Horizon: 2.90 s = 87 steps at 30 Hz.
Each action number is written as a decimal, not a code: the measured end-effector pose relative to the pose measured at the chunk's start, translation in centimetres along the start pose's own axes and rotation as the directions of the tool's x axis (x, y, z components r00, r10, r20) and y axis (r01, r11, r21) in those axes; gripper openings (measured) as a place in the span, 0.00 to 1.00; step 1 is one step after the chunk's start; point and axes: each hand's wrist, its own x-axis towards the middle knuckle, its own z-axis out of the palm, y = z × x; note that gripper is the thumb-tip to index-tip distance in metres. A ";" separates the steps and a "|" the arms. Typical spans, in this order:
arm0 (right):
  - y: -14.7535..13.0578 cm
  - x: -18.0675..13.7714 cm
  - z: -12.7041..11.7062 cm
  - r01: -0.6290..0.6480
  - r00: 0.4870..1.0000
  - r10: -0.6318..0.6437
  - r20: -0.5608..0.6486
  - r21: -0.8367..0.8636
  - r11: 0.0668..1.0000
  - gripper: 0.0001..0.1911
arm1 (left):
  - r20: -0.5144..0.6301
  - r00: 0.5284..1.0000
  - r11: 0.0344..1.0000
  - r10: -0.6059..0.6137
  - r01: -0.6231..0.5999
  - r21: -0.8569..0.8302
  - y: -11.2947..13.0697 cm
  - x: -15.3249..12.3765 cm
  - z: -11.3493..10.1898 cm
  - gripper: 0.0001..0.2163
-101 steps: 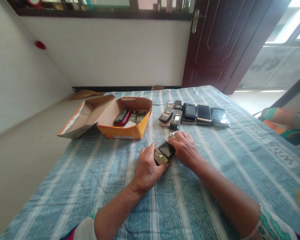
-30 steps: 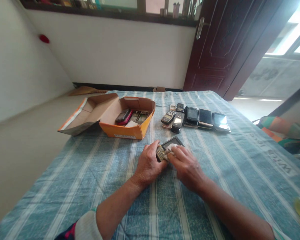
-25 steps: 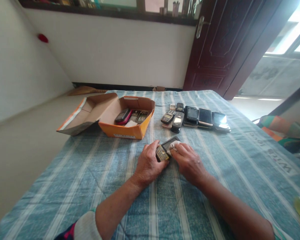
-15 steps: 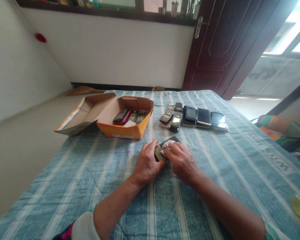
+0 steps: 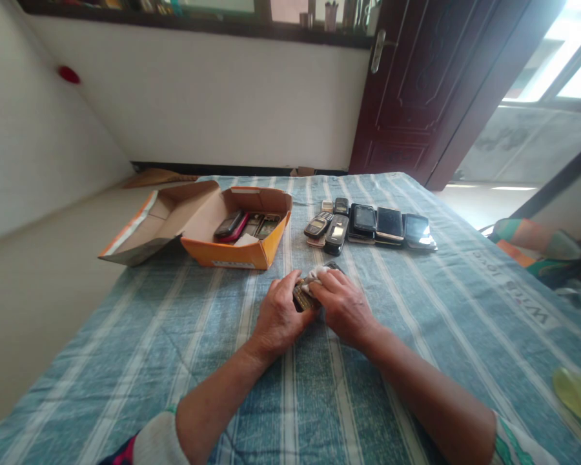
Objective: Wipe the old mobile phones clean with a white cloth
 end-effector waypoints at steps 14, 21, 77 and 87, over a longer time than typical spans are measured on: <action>-0.7 0.6 0.4 0.082 0.997 -0.080 -0.018 0.093 0.992 0.11 | -0.006 1.000 1.000 -0.005 0.005 -0.015 -0.2 0.0 0.1 0.28; -1.5 0.8 0.0 0.134 0.990 -0.136 0.041 0.059 0.989 0.08 | -0.011 1.000 1.000 -0.018 0.018 -0.013 -0.5 -0.1 0.3 0.29; -0.7 -1.3 -0.5 -0.022 0.997 0.024 -0.068 0.029 0.999 0.12 | 0.004 1.000 1.000 0.020 -0.020 0.000 -0.3 -0.2 -0.1 0.30; 1.6 -0.4 -0.4 -0.135 0.987 0.136 -0.086 0.017 0.991 0.13 | 0.001 1.000 1.000 0.026 -0.026 0.017 -0.3 -0.2 -0.2 0.31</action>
